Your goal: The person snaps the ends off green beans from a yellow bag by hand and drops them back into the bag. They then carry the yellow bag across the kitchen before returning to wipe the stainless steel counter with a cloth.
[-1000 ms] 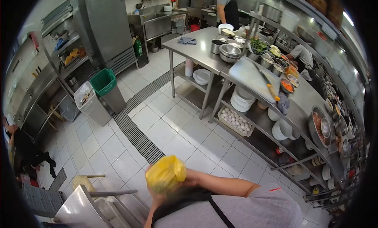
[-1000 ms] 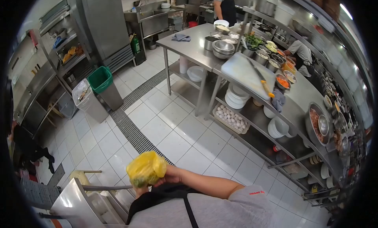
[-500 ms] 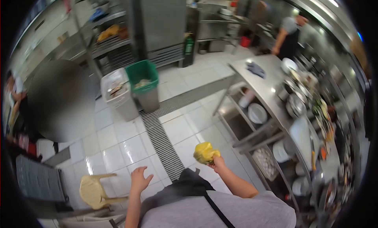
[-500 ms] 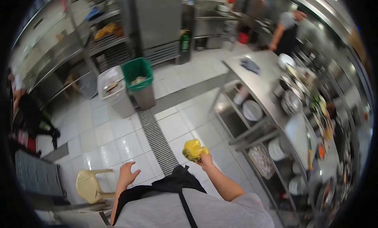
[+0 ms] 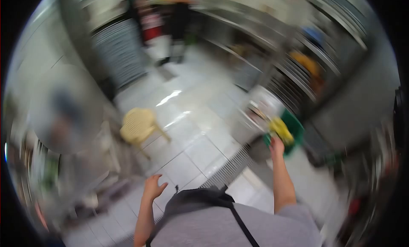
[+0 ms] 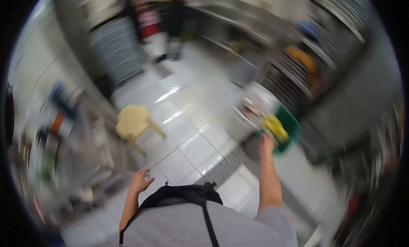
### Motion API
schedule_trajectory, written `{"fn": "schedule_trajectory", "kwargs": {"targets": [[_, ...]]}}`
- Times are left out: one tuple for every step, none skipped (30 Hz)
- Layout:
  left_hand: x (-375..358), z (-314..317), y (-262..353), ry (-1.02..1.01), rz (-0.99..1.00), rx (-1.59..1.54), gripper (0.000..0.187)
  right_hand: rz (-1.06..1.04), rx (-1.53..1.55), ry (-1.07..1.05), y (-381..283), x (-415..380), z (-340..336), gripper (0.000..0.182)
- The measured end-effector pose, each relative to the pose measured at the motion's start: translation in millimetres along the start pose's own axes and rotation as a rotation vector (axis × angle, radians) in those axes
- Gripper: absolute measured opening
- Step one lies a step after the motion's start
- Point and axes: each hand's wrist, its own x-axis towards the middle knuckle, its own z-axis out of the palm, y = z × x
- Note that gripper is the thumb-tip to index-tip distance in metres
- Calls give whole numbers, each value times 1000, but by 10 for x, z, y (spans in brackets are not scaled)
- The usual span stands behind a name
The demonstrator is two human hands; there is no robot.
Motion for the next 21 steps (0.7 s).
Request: {"fn": "schedule_trajectory", "kwargs": {"targets": [[-111,52,-23,48,-57,-6,50,23,64,-80,189,84,287,19],[-271,102,-46,93,-123,-15,50,27,-117,-284,515,205,414,27],[-417,130,-3,166,-215,-16,49,46,-215,-358,740,95,670,33],[-592,160,34,237,-300,-7,49,241,-315,-414,909,-102,971,37],[-823,240,74,328,-447,-27,49,358,-518,-522,1457,59,1142,26],[-1030,305,108,385,-559,-23,48,-220,-1194,-1008,2065,308,1172,30],[-1049,362,202,426,-647,-16,47,-1009,-1628,-1465,2395,535,1453,49],[-1432,405,141,479,-741,-22,47,-1017,-1432,-1592,2413,-137,1682,46],[-1654,471,144,481,-873,-87,46,-309,-1490,-1417,1916,-1099,2050,30],[-1916,572,124,479,-992,-153,44,-490,-1435,-1734,2335,-1120,2236,15],[-2204,873,34,609,-1096,-253,43,-632,-1419,-1919,2540,-1407,2454,12],[-2486,1307,-74,742,-1188,-346,42,-567,-1318,-2062,2671,-1647,2654,13],[-2757,1803,-110,932,-1283,-350,43,-496,-1212,-2196,2761,-1939,2845,15],[-3008,2291,-27,961,-1462,-438,44,-291,-1279,-2132,2576,-2378,2967,16],[-3273,2666,71,663,-1712,-454,44,-307,-1251,-2185,2661,-2643,3097,16],[-3508,3016,308,545,-1868,-712,43,-281,-1395,-2171,2783,-2896,3227,21],[-3760,3650,401,154,-1908,-571,39,-259,-1541,-2141,2898,-3156,3344,27],[-4116,4000,806,173,-1535,-248,22,-242,-1544,-2198,2979,-3404,3459,33],[-4045,3989,1046,-345,-1531,-537,39,-258,-1529,-2223,3080,-3574,3502,33],[-3897,4051,991,161,-1990,-794,41,-268,-1377,-2377,3163,-3812,3533,32],[-3881,3907,699,192,-1992,-787,41,-279,-1221,-2516,3252,-4066,3588,30]]}}
